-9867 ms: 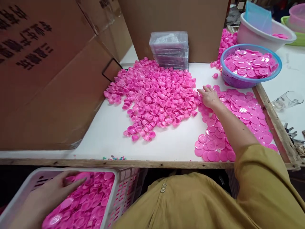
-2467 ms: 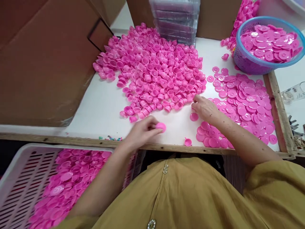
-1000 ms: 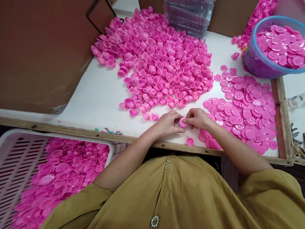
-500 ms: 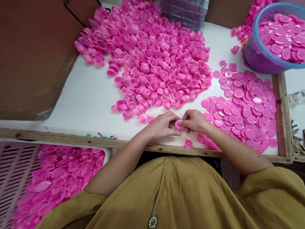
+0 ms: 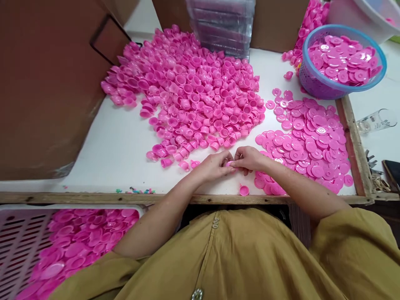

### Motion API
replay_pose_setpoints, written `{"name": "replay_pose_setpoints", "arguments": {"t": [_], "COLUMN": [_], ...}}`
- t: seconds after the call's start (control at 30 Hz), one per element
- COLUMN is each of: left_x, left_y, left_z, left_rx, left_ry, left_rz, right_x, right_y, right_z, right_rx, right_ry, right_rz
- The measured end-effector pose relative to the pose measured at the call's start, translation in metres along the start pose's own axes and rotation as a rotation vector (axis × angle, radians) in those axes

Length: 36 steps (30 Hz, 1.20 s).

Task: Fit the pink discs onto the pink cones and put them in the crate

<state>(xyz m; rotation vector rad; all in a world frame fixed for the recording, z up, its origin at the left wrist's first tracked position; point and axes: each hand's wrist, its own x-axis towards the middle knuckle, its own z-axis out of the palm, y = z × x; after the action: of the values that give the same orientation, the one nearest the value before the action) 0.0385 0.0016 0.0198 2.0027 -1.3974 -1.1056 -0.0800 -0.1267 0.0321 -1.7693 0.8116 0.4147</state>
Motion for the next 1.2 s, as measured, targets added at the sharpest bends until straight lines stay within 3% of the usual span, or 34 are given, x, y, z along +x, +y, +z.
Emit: {"name": "replay_pose_setpoints", "arguments": {"t": [0.1, 0.2, 0.27, 0.33, 0.4, 0.43, 0.5, 0.57, 0.67, 0.8, 0.9, 1.0, 1.13, 1.2], "left_x": [-0.033, -0.102, -0.16, -0.214, -0.248, -0.254, -0.239, -0.197, -0.117, -0.048, -0.033, -0.033, -0.033, -0.031], "left_y": [-0.002, -0.029, -0.061, -0.094, -0.114, -0.116, -0.103, -0.069, -0.005, 0.05, 0.056, 0.042, 0.014, 0.001], "left_z": [-0.01, -0.045, -0.074, -0.096, -0.103, -0.1, -0.082, -0.052, -0.004, 0.042, 0.05, 0.043, 0.028, 0.025], "left_rx": [-0.031, -0.013, 0.089, 0.272, 0.444, 0.506, 0.513, 0.376, 0.211, 0.42, 0.554, 0.438, 0.024, -0.053], "left_ry": [0.088, 0.166, 0.178, 0.235, 0.346, 0.418, 0.548, 0.565, 0.261, -0.041, -0.102, -0.085, 0.149, 0.253], "left_rz": [-0.045, -0.128, -0.309, -0.597, -0.792, -0.805, -0.648, -0.378, -0.074, 0.027, 0.074, 0.12, 0.184, 0.194], "right_x": [-0.005, -0.005, -0.003, -0.001, -0.001, 0.0, 0.0, 0.0, -0.001, -0.004, -0.007, -0.009, -0.012, -0.015], "right_y": [0.011, 0.024, 0.03, 0.033, 0.034, 0.034, 0.034, 0.033, 0.034, 0.041, 0.047, 0.05, 0.042, 0.034], "right_z": [-0.026, -0.056, -0.068, -0.073, -0.073, -0.072, -0.069, -0.064, -0.055, -0.045, -0.042, -0.04, -0.036, -0.032], "right_rx": [-0.303, -0.71, -0.836, -0.855, -0.826, -0.801, -0.749, -0.701, -0.632, -0.627, -0.585, -0.378, 0.062, 0.222], "right_ry": [0.321, 0.609, 0.611, 0.576, 0.565, 0.568, 0.575, 0.595, 0.658, 0.751, 0.811, 0.851, 0.66, 0.51], "right_rz": [-0.073, -0.125, -0.115, -0.129, -0.176, -0.197, -0.22, -0.227, -0.235, -0.305, -0.394, -0.411, -0.343, -0.303]}}
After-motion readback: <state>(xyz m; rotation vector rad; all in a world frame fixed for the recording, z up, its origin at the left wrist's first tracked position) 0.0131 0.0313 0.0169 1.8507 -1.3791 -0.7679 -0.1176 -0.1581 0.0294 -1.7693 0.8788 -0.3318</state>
